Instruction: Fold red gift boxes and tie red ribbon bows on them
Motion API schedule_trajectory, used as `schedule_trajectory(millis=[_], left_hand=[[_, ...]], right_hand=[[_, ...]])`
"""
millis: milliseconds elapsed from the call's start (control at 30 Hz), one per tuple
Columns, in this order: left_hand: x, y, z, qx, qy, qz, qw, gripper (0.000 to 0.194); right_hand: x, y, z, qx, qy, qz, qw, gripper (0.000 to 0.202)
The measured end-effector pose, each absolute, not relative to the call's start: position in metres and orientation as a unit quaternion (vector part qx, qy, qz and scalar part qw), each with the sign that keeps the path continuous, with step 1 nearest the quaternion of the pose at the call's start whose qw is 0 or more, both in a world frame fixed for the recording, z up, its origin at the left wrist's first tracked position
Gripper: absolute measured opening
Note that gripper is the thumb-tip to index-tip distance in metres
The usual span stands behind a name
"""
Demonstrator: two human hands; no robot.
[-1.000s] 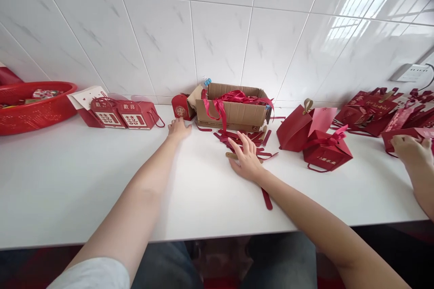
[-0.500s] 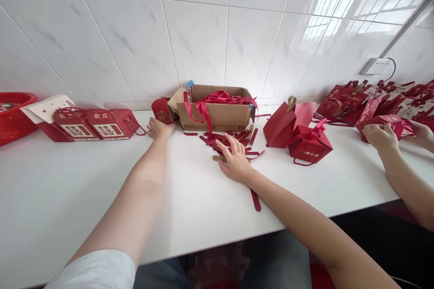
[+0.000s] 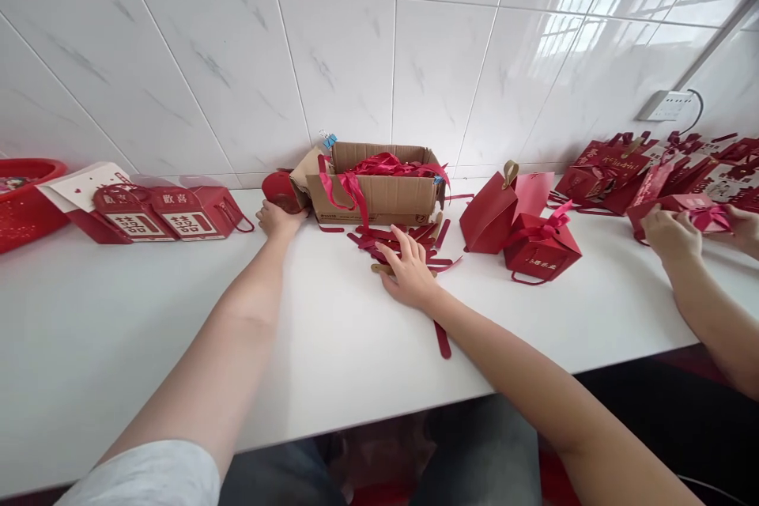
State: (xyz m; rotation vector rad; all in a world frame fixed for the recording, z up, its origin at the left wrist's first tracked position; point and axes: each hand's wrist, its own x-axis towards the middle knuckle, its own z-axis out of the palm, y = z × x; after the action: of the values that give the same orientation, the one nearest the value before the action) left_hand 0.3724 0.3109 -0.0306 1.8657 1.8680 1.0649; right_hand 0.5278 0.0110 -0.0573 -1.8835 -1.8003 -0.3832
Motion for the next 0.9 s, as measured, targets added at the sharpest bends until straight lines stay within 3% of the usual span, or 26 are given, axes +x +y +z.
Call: schedule_trajectory(millis=[200,533,700,900], left_hand=[[0.36,0.281,-0.03,0.621,0.707,0.325,0.087,0.098],[0.308,0.219,-0.031,0.665,0.689,0.278,0.076,0.101],[0.284,0.18,-0.029,0.735,0.605,0.271,0.138,0.096],[0.271,0.164,-0.037,0.848,0.35,0.242,0.317,0.09]], right_hand=[[0.529,0.012,-0.059,-0.698,-0.656,-0.145,0.248,0.04],[0.512,0.014,-0.049,-0.698,-0.666,-0.168,0.204,0.046],[0.499,0.057,-0.033,-0.775,-0.55,-0.015,0.311,0.041],[0.509,0.089,-0.021,-0.75,-0.507,0.077,0.418,0.039]])
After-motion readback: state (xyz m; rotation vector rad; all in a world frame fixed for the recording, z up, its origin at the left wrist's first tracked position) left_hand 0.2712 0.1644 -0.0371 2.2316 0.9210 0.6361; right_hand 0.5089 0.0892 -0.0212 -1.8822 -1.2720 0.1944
